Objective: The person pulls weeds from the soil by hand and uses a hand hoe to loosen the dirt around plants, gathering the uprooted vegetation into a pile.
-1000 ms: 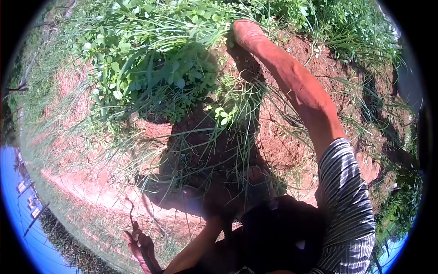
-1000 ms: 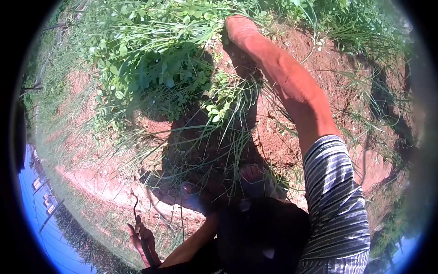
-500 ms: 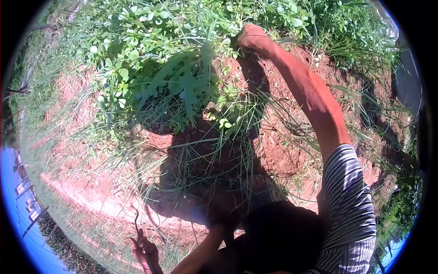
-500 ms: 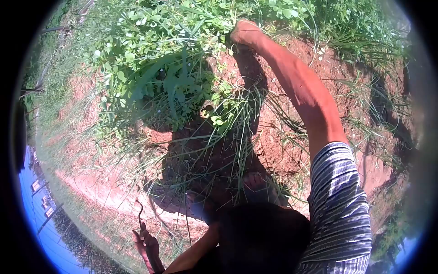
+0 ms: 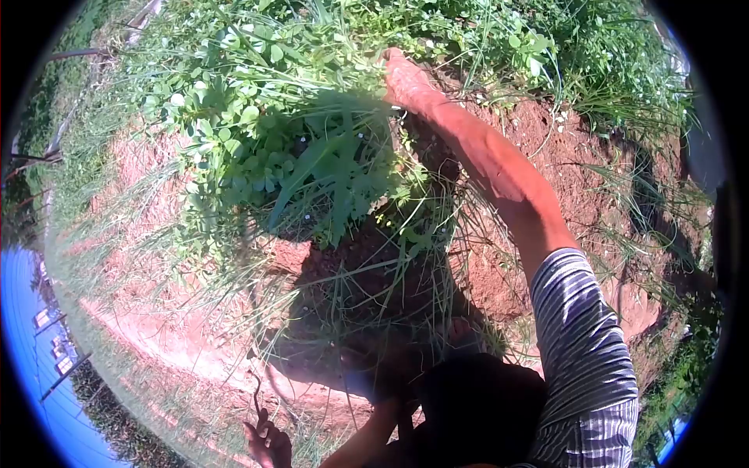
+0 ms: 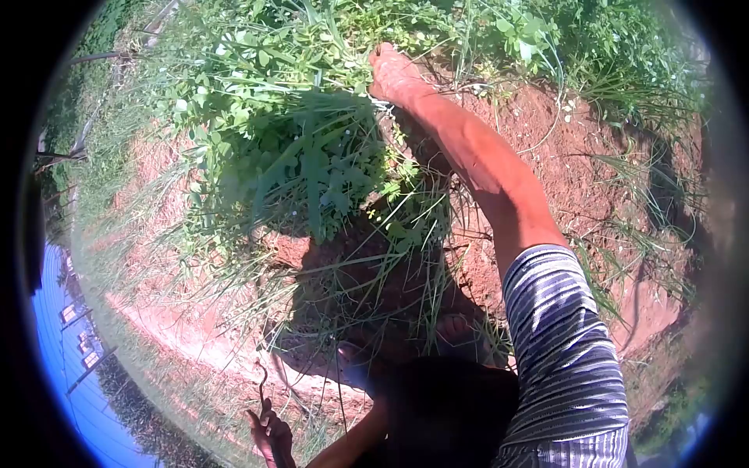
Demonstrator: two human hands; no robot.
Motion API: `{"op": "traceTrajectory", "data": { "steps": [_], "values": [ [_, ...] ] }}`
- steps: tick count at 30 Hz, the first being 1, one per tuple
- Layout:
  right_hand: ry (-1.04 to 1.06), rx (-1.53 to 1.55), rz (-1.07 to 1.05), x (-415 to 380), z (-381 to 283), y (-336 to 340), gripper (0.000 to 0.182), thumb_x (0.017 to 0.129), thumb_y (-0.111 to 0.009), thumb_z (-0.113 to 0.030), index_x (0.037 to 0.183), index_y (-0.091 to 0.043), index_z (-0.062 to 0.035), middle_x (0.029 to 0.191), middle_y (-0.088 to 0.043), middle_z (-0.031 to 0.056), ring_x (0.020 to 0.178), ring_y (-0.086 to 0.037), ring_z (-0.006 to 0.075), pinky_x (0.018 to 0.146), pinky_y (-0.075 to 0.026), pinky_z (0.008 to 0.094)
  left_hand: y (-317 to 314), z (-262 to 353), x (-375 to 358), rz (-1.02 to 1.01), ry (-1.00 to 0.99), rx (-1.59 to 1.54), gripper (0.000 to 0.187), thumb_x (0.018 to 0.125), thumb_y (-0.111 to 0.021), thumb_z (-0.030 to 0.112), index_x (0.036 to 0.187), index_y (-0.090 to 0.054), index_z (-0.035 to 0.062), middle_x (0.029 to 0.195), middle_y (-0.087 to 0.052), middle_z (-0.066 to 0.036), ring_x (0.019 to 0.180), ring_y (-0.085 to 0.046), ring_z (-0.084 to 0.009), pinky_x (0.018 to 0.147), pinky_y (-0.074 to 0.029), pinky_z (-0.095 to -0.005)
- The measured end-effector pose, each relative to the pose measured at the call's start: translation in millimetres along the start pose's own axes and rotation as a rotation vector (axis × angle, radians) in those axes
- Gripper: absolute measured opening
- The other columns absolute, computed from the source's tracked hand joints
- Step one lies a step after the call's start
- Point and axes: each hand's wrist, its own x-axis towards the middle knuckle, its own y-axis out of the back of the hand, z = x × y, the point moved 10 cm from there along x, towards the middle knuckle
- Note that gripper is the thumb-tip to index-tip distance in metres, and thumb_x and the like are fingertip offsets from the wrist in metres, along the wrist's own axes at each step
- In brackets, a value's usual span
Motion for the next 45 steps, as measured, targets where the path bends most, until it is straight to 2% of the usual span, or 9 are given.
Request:
{"op": "traceTrajectory", "data": {
  "steps": [16, 20, 27, 29, 31, 32, 35, 37, 45],
  "values": [
    [0.391, 0.039, 0.165, 7.2, 5.4, -8.1, 0.021, 0.075, -0.059, -0.022, 0.093, -0.067, -0.0131, 0.093, -0.062, 0.011, 0.09, -0.059, 0.0268, 0.088, -0.046, 0.0359, -4.4, -2.4, 2.3, 0.088, -0.039, 0.048, 0.06, 0.096, -0.044, 0.046, 0.124, -0.045, -0.0061, 0.068, -0.055, 0.004, 0.043, -0.037, -0.0043, 0.041, -0.029, -0.0209],
    [-0.088, 0.673, 0.032, 23.2, 42.1, -48.9, 0.029, 0.076, -0.061, -0.028, 0.102, -0.066, -0.0143, 0.108, -0.058, 0.015, 0.097, -0.055, 0.0317, 0.088, -0.045, 0.0392, -0.3, -3.3, 2.1, 0.112, -0.031, -0.004, 0.061, 0.096, -0.042, 0.048, 0.125, -0.044, -0.0057, 0.066, -0.054, 0.004, 0.044, -0.036, -0.0042, 0.041, -0.029, -0.0205],
    [-0.727, 1.013, 0.234, -54.9, 85.1, 45.9, 0.036, 0.079, -0.069, -0.037, 0.071, -0.06, -0.0033, 0.053, -0.051, 0.0043, 0.047, -0.048, 0.0144, 0.046, -0.039, 0.0323, 10.9, -7.4, -2.5, 0.17, -0.032, 0.027, 0.063, 0.097, -0.037, 0.05, 0.124, -0.046, -0.0059, 0.067, -0.051, 0.005, 0.044, -0.036, -0.0041, 0.042, -0.032, -0.0212],
    [-0.648, 0.711, -0.091, -54.5, 81.7, 45.8, 0.039, 0.073, -0.073, -0.038, 0.082, -0.068, -0.0002, 0.066, -0.062, 0.0061, 0.059, -0.057, 0.0165, 0.057, -0.046, 0.0308, 9.6, -8.6, -1.1, 0.138, -0.028, -0.015, 0.063, 0.097, -0.036, 0.05, 0.125, -0.045, -0.006, 0.068, -0.051, 0.004, 0.044, -0.036, -0.0042, 0.041, -0.032, -0.0214],
    [0.196, -0.006, 0.094, -39.9, 27.1, 54.1, 0.044, 0.069, -0.071, -0.039, 0.082, -0.066, 0.0027, 0.081, -0.067, 0.0146, 0.073, -0.063, 0.0266, 0.071, -0.05, 0.0347, 10.8, -6.0, 0.8, 0.12, -0.032, -0.03, 0.063, 0.097, -0.036, 0.05, 0.125, -0.045, -0.006, 0.068, -0.052, 0.003, 0.044, -0.037, -0.0041, 0.041, -0.032, -0.0216],
    [-0.416, 0.233, -0.008, -27.2, 77.8, 33.2, 0.044, 0.067, -0.068, -0.037, 0.085, -0.065, 0.0027, 0.092, -0.066, 0.0215, 0.085, -0.063, 0.0346, 0.081, -0.05, 0.0375, 13.7, -3.9, 2.1, 0.14, -0.035, -0.022, 0.063, 0.097, -0.036, 0.049, 0.125, -0.045, -0.0059, 0.068, -0.053, 0.003, 0.043, -0.037, -0.0041, 0.04, -0.031, -0.0212],
    [-0.468, 0.345, 0.002, 1.2, 70.6, 12.4, 0.041, 0.069, -0.064, -0.028, 0.097, -0.062, 0.0024, 0.092, -0.065, 0.0234, 0.092, -0.063, 0.0355, 0.084, -0.049, 0.0384, -8.5, -7.2, -5.0, 0.537, -0.125, 0.129, 0.063, 0.095, -0.046, 0.043, 0.141, -0.03, 0.0028, 0.067, -0.049, 0.004, 0.044, -0.036, -0.0041, 0.041, -0.031, -0.0193],
    [-0.119, -0.115, 0.025, 26.6, 38.1, 11.7, 0.039, 0.076, -0.064, -0.024, 0.106, -0.059, -0.0001, 0.087, -0.065, 0.0213, 0.088, -0.062, 0.0347, 0.08, -0.051, 0.0415, -26.3, -11.9, -3.7, 0.515, -0.125, 0.101, 0.061, 0.096, -0.045, 0.042, 0.138, -0.033, -0.0011, 0.065, -0.046, 0.004, 0.043, -0.034, -0.004, 0.041, -0.029, -0.0186],
    [-0.16, 0.355, 0.107, 35.3, 47.2, 3.2, 0.042, 0.076, -0.06, -0.029, 0.112, -0.056, -0.0075, 0.091, -0.064, 0.0188, 0.089, -0.061, 0.0356, 0.078, -0.049, 0.042, 8.0, -4.7, 1.6, 0.197, -0.032, -0.005, 0.062, 0.097, -0.038, 0.049, 0.126, -0.043, -0.0059, 0.067, -0.053, 0.003, 0.042, -0.036, -0.0042, 0.038, -0.03, -0.0203]
  ]
}}
